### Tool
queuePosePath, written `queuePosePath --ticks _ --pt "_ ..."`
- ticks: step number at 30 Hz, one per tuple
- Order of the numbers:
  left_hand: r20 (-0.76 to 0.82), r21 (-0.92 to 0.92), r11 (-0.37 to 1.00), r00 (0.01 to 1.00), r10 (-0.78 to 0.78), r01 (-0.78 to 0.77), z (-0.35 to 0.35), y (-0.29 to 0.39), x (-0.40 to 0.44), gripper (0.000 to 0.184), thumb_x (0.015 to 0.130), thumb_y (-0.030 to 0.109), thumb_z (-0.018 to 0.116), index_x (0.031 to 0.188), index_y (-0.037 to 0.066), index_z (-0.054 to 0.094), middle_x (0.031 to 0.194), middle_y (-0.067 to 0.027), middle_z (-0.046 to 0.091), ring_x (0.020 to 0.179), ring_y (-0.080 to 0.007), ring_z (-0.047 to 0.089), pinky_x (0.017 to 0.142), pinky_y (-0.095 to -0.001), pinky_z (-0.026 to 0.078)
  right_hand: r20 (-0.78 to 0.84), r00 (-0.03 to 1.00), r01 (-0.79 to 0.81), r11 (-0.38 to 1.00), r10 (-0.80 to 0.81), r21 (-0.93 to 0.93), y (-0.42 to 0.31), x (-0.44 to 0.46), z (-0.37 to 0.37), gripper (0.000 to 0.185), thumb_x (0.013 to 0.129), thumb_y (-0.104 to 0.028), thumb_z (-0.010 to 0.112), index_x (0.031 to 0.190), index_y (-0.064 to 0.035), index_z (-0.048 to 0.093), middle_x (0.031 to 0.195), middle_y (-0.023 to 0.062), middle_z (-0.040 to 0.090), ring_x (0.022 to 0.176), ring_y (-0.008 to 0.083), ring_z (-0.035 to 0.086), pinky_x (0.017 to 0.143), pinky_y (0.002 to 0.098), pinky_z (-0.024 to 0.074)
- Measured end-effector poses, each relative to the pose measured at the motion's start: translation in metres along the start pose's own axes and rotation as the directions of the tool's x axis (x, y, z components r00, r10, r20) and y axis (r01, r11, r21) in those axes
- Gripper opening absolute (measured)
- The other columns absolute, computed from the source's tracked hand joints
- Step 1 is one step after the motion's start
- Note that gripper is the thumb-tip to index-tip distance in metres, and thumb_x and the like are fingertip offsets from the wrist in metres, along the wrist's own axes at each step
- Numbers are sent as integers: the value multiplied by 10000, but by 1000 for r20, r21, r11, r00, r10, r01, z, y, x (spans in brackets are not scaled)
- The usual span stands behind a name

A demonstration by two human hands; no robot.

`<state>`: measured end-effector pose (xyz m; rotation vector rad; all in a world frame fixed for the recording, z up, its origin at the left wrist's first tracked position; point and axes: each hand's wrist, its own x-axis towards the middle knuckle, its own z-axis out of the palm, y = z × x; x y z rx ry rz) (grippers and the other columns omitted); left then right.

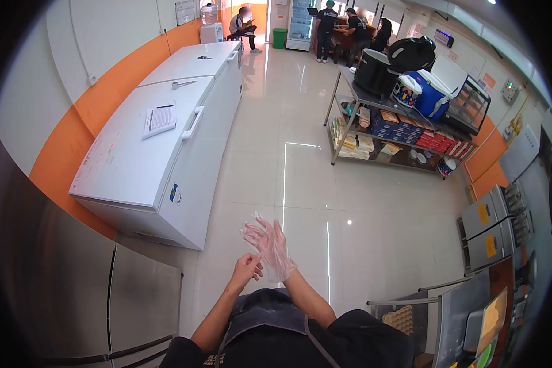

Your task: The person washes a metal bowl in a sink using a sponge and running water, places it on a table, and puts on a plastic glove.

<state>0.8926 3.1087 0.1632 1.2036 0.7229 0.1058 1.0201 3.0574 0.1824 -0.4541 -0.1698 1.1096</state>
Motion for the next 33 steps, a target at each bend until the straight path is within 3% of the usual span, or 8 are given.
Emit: queuePosePath --ticks 3,6,15,18,21,24,28,33 --pt "-43 -98 995 999 20 -24 4 3 -3 227 890 231 529 856 7 513 707 -79 567 543 -150 590 443 -235 456 17 1000 1 998 0 -57 1 -2 3 675 903 -541 319 1306 0 293 1222 269 431 1114 356 474 984 436 359" --pt "-32 -80 993 996 86 -88 5 -11 4 206 894 204 515 856 2 529 711 -81 573 562 -152 593 448 -236 457 17 999 -48 995 49 -85 5 -5 2 679 894 -555 330 1293 -6 323 1190 236 470 1065 330 511 956 426 393" --pt "62 -26 998 996 67 -66 -7 -19 -3 163 888 165 506 841 19 561 736 -70 591 597 -144 599 487 -243 459 -15 986 -168 984 167 -56 8 -8 -7 703 877 -575 357 1271 8 337 1135 250 500 976 320 563 866 427 469" --pt "68 14 1000 998 -4 3 -15 -18 -7 169 890 173 502 816 29 549 737 -66 592 613 -149 604 494 -249 469 -43 989 -146 986 143 -81 12 -6 -15 709 875 -577 361 1261 17 344 1125 254 505 969 322 567 868 437 467" --pt "-26 28 999 999 -25 26 -16 -15 -9 180 897 180 492 821 27 551 748 -67 594 619 -152 609 493 -251 469 -35 996 -87 990 84 -108 14 -4 -18 708 875 -574 364 1256 23 346 1118 252 511 966 323 568 872 442 463" --pt "8 -13 1000 1000 -11 11 -1 -15 -8 203 897 201 489 848 20 564 770 -72 593 603 -152 606 469 -239 450 -39 997 -69 996 67 -62 13 -4 -13 637 910 -527 318 1225 25 366 1130 257 499 1002 339 548 893 441 446" --pt "-18 224 963 988 155 -147 12 -22 -3 199 876 159 458 804 0 556 716 -78 603 606 -149 618 465 -237 451 -61 995 -83 995 80 -52 11 -8 -9 654 901 -545 323 1225 21 365 1137 259 494 1022 344 534 916 450 426" --pt "100 297 948 991 88 -114 5 -16 -7 180 878 145 443 811 11 543 731 -70 595 621 -151 614 511 -251 469 -64 992 -115 993 113 -26 11 -11 -15 670 891 -561 330 1233 14 356 1144 257 490 1036 348 527 928 442 418"
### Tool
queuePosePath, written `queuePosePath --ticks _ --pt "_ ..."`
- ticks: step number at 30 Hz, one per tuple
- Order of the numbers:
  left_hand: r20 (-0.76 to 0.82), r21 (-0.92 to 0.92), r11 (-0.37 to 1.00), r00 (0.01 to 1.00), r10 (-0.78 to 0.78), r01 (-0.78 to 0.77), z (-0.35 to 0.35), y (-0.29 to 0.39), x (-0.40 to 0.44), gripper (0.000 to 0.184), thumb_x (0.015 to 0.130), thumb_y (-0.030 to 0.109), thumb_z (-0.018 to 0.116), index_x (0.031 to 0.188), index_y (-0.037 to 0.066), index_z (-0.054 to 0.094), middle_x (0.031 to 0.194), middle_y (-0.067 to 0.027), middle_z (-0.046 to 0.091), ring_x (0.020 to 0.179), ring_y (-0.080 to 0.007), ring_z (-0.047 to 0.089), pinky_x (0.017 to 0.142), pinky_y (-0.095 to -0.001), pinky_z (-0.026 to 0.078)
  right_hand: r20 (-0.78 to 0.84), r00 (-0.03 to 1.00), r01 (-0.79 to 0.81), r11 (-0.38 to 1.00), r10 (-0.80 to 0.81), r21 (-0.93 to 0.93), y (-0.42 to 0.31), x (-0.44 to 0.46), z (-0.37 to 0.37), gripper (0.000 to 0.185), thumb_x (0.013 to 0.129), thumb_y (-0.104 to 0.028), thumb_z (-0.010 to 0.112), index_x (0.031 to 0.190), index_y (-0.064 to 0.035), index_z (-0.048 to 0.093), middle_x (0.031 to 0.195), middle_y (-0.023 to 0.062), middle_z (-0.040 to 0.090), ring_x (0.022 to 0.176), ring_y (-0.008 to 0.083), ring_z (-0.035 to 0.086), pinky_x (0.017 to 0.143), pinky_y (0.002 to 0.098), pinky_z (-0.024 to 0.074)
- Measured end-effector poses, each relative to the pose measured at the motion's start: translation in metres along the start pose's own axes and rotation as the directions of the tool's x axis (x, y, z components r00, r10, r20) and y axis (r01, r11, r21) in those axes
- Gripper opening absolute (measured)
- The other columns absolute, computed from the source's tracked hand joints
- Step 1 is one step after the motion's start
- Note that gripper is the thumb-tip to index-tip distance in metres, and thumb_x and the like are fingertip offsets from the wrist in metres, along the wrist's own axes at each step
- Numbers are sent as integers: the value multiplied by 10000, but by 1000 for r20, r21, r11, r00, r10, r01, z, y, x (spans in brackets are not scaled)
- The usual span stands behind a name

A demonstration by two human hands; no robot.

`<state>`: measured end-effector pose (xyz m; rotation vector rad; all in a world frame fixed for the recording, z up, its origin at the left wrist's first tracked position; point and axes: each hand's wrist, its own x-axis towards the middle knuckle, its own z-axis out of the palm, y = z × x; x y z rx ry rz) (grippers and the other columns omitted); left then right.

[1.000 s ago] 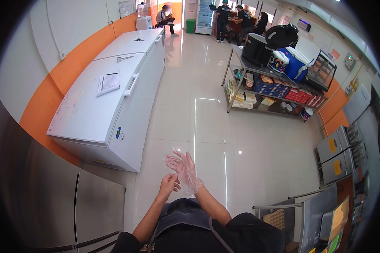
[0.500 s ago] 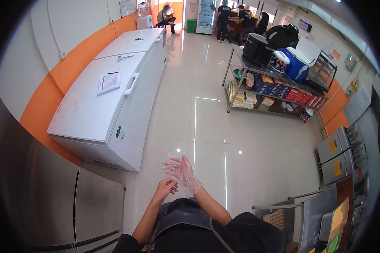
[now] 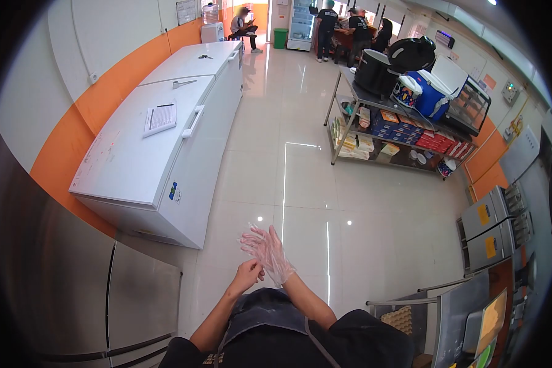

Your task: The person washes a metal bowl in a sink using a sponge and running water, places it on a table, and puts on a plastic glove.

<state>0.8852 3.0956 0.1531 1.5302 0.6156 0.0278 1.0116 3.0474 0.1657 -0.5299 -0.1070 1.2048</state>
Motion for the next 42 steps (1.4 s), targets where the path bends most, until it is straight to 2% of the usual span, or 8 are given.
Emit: queuePosePath --ticks 10,16,21,27,30,34,39,42 --pt "117 -150 986 992 -48 65 -10 -9 -6 177 887 179 471 822 31 545 762 -68 599 666 -151 614 555 -258 474 -52 997 51 998 -53 -42 3 5 -16 655 885 -545 378 1227 13 365 1104 233 520 995 318 553 910 415 430" --pt "4 -277 942 981 -194 187 -4 -4 -9 247 888 267 528 847 26 556 763 -67 601 631 -144 614 500 -234 454 -82 994 73 997 -74 -19 0 7 -17 611 909 -512 346 1199 24 377 1090 238 524 1007 334 545 923 428 422" --pt "46 -250 963 995 -90 99 4 -12 -2 193 885 209 517 857 23 563 770 -67 600 634 -142 614 506 -238 458 -68 997 34 998 -38 -59 4 7 -20 613 908 -509 347 1207 26 368 1108 245 510 1019 343 537 931 441 415" --pt "73 -224 971 995 -66 80 9 -17 0 183 876 190 517 850 17 569 768 -70 601 643 -146 616 515 -243 461 -114 992 58 997 -51 58 -2 0 -11 640 878 -544 403 1203 7 381 1087 234 525 1020 310 538 894 416 441" --pt "93 -224 966 990 -110 128 11 -13 1 191 871 199 526 851 15 573 765 -72 602 643 -145 614 516 -245 461 -166 983 84 995 -74 50 0 1 -10 571 901 -515 366 1150 -5 432 1080 230 539 1010 338 542 941 436 394" --pt "117 -252 942 973 -197 221 17 4 -4 202 869 211 533 847 16 582 767 -69 603 638 -141 611 515 -241 459 -147 975 165 986 -164 -5 0 11 -26 558 891 -520 396 1117 -16 476 1064 211 552 1002 302 547 927 404 396" --pt "92 -206 973 992 -83 100 28 -11 0 201 879 196 508 850 16 593 754 -58 603 636 -130 598 524 -240 470 -100 978 176 983 -180 -56 1 12 -29 584 872 -538 431 1137 -19 458 1086 189 541 1005 280 539 917 387 389" --pt "132 -182 982 991 -31 55 29 -14 -1 197 884 180 499 858 14 601 752 -55 606 626 -119 584 529 -234 469 -157 969 186 982 -190 -42 -3 10 -24 504 899 -504 393 1064 -43 514 1020 165 583 966 272 562 896 402 401"
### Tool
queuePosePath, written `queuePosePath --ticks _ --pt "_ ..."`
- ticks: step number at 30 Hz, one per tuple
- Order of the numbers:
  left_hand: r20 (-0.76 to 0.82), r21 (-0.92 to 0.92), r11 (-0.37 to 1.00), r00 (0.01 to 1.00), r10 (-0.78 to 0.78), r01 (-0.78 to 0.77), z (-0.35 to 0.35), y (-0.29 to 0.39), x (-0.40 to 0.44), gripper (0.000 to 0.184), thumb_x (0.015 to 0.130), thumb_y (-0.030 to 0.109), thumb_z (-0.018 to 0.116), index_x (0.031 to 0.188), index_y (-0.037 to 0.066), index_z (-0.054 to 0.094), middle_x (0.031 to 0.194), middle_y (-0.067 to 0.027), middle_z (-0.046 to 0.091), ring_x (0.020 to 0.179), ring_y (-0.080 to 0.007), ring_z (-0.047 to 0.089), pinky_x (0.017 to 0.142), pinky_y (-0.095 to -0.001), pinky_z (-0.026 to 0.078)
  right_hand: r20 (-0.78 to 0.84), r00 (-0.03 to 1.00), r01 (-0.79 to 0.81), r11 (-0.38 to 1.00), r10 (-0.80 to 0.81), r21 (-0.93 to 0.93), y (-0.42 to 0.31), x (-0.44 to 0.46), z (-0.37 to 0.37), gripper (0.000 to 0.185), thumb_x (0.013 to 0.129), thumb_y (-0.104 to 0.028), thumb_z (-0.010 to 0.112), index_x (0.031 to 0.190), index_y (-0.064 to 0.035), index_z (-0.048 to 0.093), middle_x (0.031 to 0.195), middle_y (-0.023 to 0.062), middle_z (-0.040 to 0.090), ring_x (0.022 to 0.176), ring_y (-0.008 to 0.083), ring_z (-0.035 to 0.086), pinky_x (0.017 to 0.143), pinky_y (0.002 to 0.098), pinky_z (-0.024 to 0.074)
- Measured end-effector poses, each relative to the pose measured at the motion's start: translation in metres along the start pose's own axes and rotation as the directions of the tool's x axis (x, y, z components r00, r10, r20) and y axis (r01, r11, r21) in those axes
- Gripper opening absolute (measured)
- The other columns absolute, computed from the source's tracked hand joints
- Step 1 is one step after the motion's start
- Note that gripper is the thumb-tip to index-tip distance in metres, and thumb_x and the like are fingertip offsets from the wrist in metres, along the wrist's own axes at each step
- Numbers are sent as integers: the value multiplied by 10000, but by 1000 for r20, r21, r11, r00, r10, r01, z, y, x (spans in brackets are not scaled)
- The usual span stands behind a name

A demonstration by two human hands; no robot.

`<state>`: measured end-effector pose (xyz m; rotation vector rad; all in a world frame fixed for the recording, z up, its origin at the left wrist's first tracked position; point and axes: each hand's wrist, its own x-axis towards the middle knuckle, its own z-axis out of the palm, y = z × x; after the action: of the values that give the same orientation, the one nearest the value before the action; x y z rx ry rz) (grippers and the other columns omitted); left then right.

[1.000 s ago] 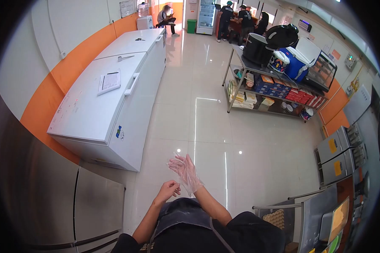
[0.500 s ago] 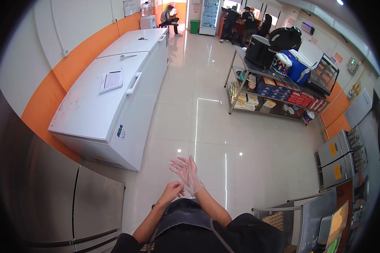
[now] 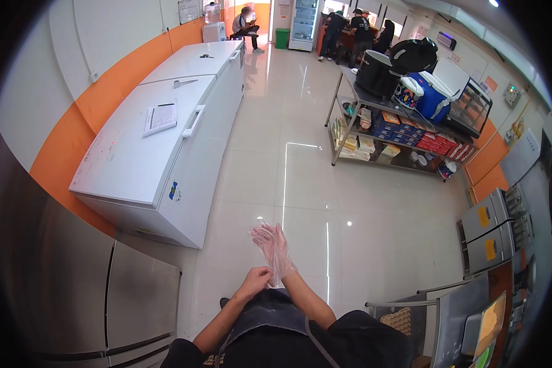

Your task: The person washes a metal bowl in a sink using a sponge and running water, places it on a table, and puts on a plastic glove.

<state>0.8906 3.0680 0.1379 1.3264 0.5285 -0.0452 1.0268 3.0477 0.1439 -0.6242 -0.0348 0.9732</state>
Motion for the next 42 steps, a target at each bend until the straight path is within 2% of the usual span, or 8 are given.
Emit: queuePosePath --ticks 7,10,15,27,29,36,38,42 --pt "38 60 996 997 -71 68 9 24 -13 271 845 278 584 832 8 604 730 -55 620 635 -127 607 528 -246 465 -118 985 119 992 -123 -46 0 7 -12 535 885 -513 423 1095 -23 469 1022 166 575 955 260 561 886 381 406" --pt "-151 395 918 983 109 -41 22 32 -20 334 806 324 636 812 -9 610 703 -81 626 623 -160 618 564 -286 486 -153 957 231 967 -246 -108 -1 15 -17 574 883 -499 449 1119 24 442 1018 187 569 929 256 572 864 348 424" --pt "-194 456 880 951 243 -132 16 22 -16 273 807 236 610 784 -36 607 667 -126 624 594 -198 625 579 -314 491 -127 937 299 936 -325 -187 5 18 -22 581 891 -470 457 1124 62 428 997 219 564 901 250 581 809 325 454" --pt "-19 433 882 976 217 -187 -3 9 -38 173 740 158 573 773 -6 618 683 -133 624 580 -239 609 575 -338 480 -174 939 236 924 -297 -302 28 21 -83 438 900 -441 404 1097 -51 415 952 141 593 867 272 572 794 401 447" --pt "39 401 888 973 228 -224 -22 10 -56 155 728 154 577 758 11 630 695 -136 627 597 -247 595 596 -339 479 -356 930 -27 953 -87 -303 25 39 -126 510 880 -410 427 1207 -24 360 1124 187 536 931 287 557 819 407 445" --pt "-583 404 899 710 395 -168 -137 -80 -182 174 745 188 615 751 18 646 671 -103 626 596 -181 587 579 -311 471 -357 933 -311 590 41 -745 67 -7 -110 568 865 -380 455 1237 38 358 1130 236 511 936 308 561 758 388 476" --pt "-757 125 992 648 83 18 -154 -76 -270 205 785 208 611 747 10 648 664 -90 627 569 -146 579 547 -283 468 -12 990 -83 503 142 -860 122 -33 -70 528 873 -368 462 1201 41 394 1063 214 542 868 292 582 686 352 493" --pt "-942 -7 993 335 32 -115 -170 -145 -416 288 842 255 595 752 -15 638 659 -78 626 572 -113 582 540 -257 472 318 899 100 566 300 -818 303 -76 107 341 885 -316 521 1037 -11 503 840 89 594 672 141 541 617 258 459"
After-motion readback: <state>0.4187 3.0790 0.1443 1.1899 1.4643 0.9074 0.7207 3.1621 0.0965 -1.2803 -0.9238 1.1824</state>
